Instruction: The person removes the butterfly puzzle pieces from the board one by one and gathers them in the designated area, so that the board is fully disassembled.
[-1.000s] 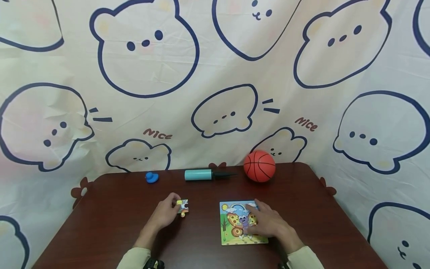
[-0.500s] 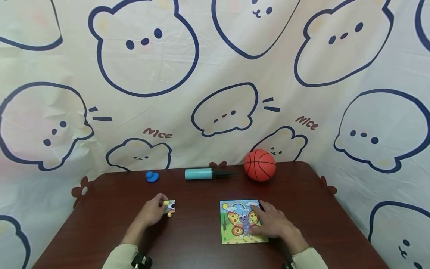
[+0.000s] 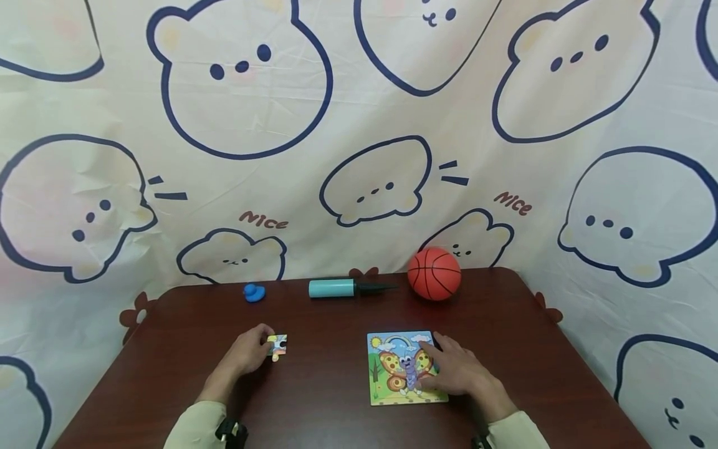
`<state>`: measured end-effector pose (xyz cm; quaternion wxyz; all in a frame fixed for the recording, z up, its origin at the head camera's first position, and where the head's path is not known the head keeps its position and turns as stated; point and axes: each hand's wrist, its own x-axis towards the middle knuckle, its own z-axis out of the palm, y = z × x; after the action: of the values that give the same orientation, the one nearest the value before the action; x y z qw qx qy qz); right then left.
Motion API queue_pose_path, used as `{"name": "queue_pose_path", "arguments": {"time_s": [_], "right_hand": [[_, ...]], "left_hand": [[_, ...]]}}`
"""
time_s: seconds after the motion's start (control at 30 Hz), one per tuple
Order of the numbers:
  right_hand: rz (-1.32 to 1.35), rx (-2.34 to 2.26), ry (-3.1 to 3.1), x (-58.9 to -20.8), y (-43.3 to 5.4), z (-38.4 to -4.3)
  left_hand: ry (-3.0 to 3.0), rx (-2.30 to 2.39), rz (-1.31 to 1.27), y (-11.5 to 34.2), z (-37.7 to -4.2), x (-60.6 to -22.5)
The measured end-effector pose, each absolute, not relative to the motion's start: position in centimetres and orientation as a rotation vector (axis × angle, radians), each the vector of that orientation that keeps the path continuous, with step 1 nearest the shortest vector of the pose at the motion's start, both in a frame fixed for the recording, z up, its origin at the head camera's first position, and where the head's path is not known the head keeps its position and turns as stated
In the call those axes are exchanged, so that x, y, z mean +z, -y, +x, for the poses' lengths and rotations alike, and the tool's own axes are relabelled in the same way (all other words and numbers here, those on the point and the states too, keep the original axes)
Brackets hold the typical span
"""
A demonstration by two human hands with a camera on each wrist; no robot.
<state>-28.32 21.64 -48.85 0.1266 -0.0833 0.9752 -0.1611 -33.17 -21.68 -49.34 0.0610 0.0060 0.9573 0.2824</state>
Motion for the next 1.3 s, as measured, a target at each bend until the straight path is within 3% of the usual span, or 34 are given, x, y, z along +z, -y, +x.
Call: {"name": "queue_pose_path", "arguments": {"time_s": [0.33,0.9,1.3], "right_hand": [[-0.223,-0.448,-2.845,-49.2,-21.6,-28.4],[-0.210,-0.451,-2.831,-48.8,-21.3,-28.4],[-0.225,-0.445,-2.825,-48.8,-21.4,-28.2]], "left_hand": [[-2.970,0.888,0.063,20.7,-32.8,-49.0],[-3.005,0.992,0.243,12.4,-31.1,-48.6],[-2.992,0.947,0.336,9.4,-30.6,-48.5]]}}
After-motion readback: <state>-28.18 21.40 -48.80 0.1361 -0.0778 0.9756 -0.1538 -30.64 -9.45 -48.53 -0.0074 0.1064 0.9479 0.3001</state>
